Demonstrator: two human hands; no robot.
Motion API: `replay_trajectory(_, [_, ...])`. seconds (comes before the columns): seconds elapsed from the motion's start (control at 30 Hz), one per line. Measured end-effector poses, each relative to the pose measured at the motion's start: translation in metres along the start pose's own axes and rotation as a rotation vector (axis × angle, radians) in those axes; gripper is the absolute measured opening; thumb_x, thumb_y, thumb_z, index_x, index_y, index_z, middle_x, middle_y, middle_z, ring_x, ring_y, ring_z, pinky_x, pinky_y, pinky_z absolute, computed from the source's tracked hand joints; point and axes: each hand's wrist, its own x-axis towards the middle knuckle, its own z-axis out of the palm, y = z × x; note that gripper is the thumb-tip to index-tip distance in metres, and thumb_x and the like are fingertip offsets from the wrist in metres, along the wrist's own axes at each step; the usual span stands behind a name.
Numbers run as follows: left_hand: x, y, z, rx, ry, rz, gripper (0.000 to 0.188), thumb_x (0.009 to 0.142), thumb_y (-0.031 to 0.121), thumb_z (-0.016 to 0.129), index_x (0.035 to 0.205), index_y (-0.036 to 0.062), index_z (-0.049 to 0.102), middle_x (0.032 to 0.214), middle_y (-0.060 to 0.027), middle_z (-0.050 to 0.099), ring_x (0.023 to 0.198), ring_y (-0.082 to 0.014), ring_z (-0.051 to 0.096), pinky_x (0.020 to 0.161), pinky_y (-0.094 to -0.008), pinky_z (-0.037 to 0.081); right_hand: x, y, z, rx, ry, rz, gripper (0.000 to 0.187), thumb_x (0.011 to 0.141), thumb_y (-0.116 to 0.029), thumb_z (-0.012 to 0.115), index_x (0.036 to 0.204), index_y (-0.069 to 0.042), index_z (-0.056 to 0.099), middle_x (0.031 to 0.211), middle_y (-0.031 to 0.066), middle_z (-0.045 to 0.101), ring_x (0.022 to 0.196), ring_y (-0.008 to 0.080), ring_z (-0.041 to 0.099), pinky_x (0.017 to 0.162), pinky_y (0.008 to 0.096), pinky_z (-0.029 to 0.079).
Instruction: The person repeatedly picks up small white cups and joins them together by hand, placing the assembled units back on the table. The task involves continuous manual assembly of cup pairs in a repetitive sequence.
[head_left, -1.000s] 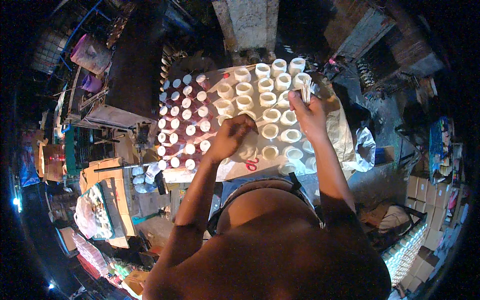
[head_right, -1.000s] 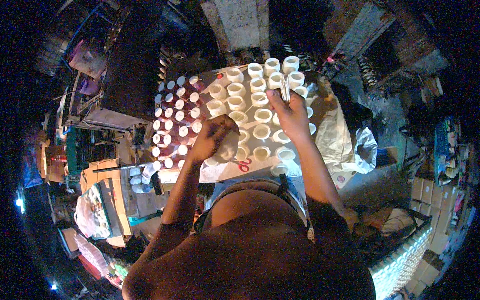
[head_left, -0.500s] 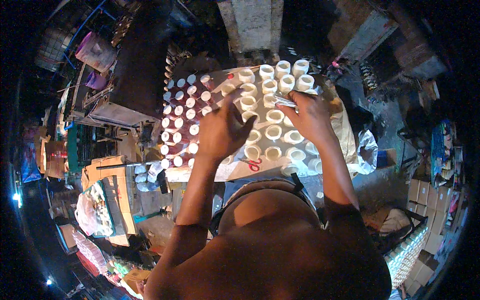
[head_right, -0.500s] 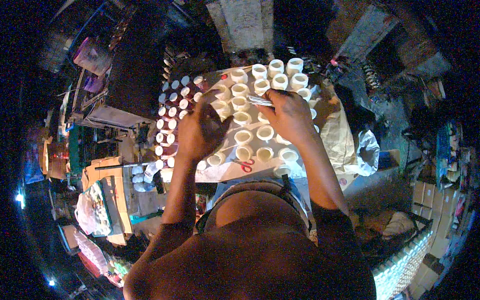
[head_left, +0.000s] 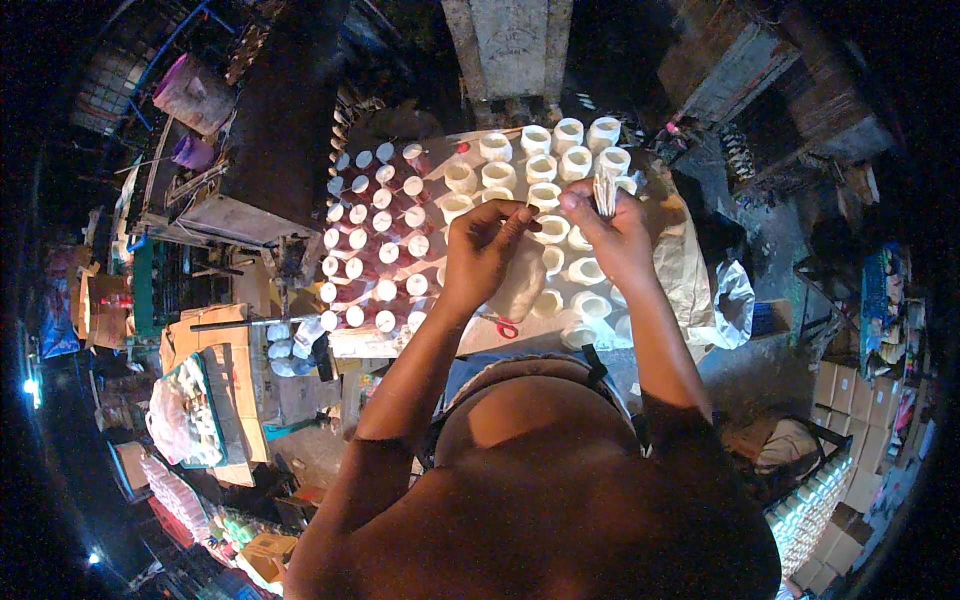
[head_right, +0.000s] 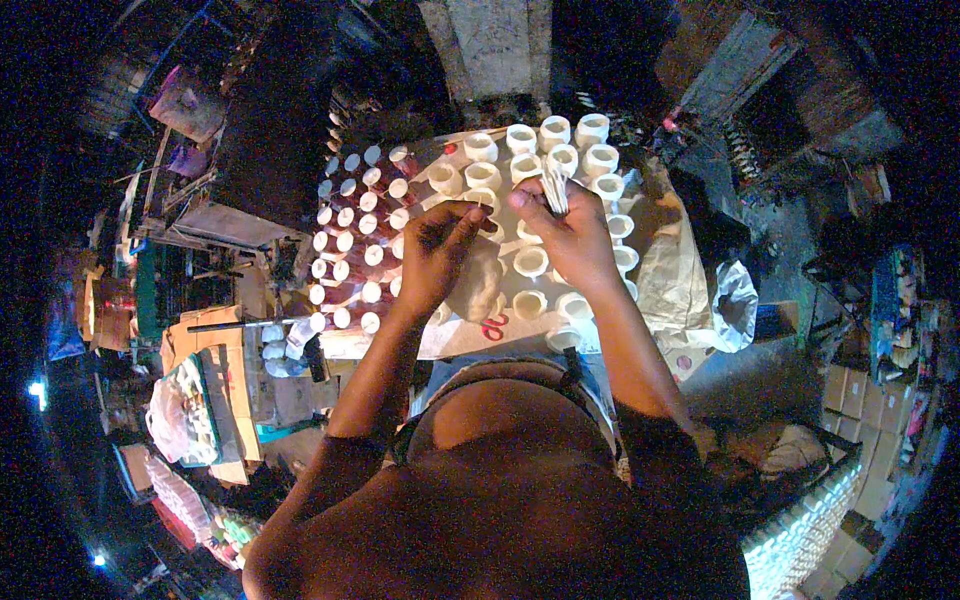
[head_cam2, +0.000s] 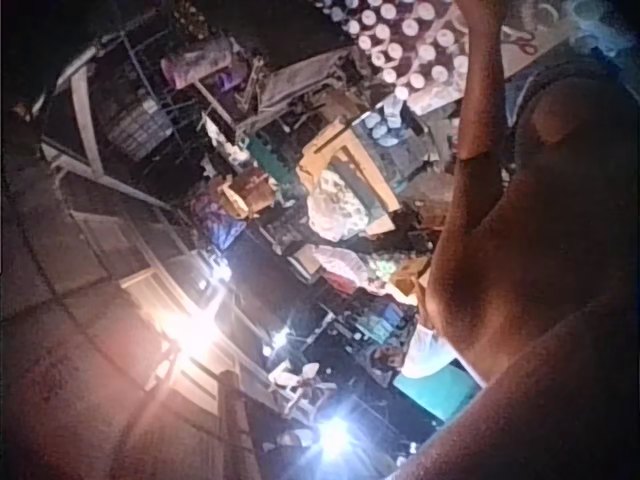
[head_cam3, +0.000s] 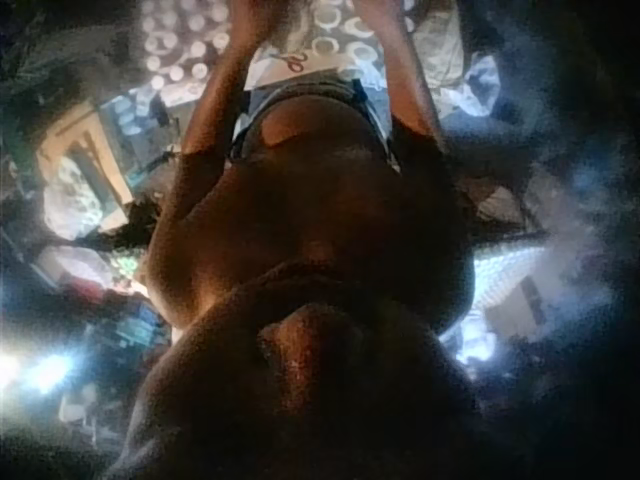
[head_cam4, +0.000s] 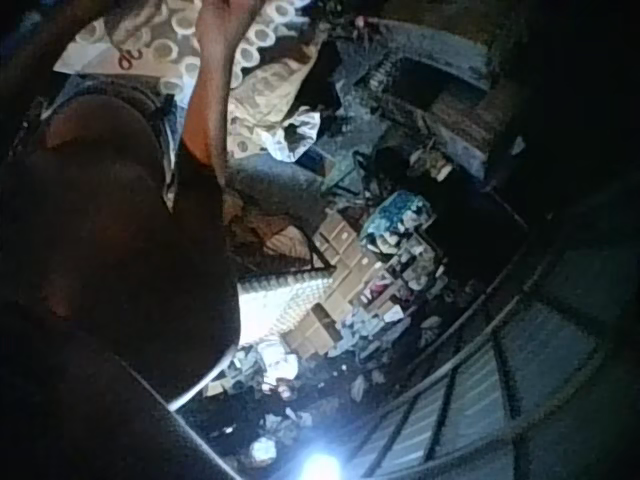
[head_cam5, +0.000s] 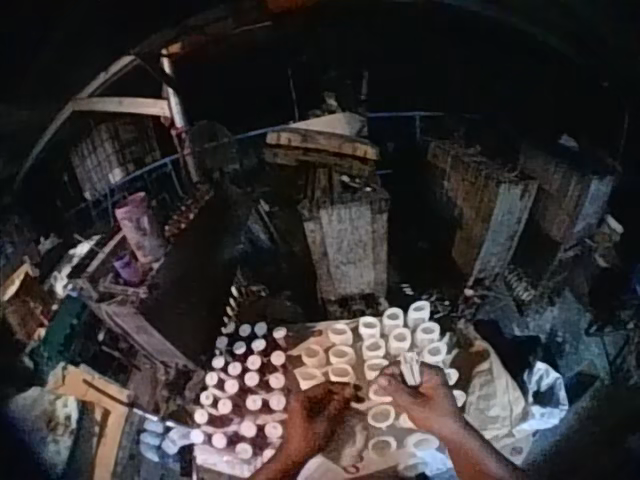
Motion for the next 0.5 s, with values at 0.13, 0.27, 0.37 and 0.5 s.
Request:
replay_trajectory(0.13, [-0.004,-0.007,-0.002,-0.201,-0.029,-0.088,0.02,0.103,0.017,0.067,0.108,-0.0006,0.074,0.1,-0.0049,0.075,0.093,-0.0094,0.065,0.084,-0.0255,0.05,-0.006,0.012,0.012,0.095,-0.034,-0.088,0.014,0.094,-0.014,0.077,0.102,-0.004,0.077,0.088,-0.0005,0.068,0.08,0.0074,0.06,0.07,0.0251,0.048])
replay_trajectory(0.27, [-0.006,-0.006,-0.005,-0.2,-0.068,-0.15,0.02,0.102,0.017,0.068,0.109,-0.0001,0.075,0.099,-0.0017,0.074,0.089,-0.0078,0.062,0.081,-0.0246,0.049,-0.005,0.013,0.014,0.079,-0.092,-0.139,0.011,0.094,-0.011,0.076,0.102,-0.003,0.078,0.094,0.0005,0.068,0.086,0.006,0.06,0.073,0.0226,0.047])
replay_trajectory(0.37, [-0.006,-0.007,-0.008,-0.254,-0.125,-0.121,0.018,0.101,0.016,0.069,0.11,0.0005,0.074,0.1,-0.002,0.072,0.088,-0.0075,0.061,0.078,-0.0239,0.048,-0.003,0.013,0.015,0.152,-0.158,-0.144,0.013,0.096,-0.013,0.075,0.104,-0.003,0.076,0.095,0.0011,0.068,0.088,0.0066,0.061,0.074,0.0234,0.047])
replay_trajectory(0.5, [-0.005,-0.011,-0.006,-0.129,-0.034,-0.102,0.035,0.105,0.034,0.061,0.114,0.0017,0.07,0.099,-0.0041,0.071,0.088,-0.0088,0.061,0.078,-0.0238,0.048,0.0,0.014,0.015,0.019,-0.076,-0.201,0.022,0.101,-0.021,0.069,0.111,-0.002,0.068,0.101,0.0056,0.071,0.09,0.0107,0.063,0.078,0.0284,0.051])
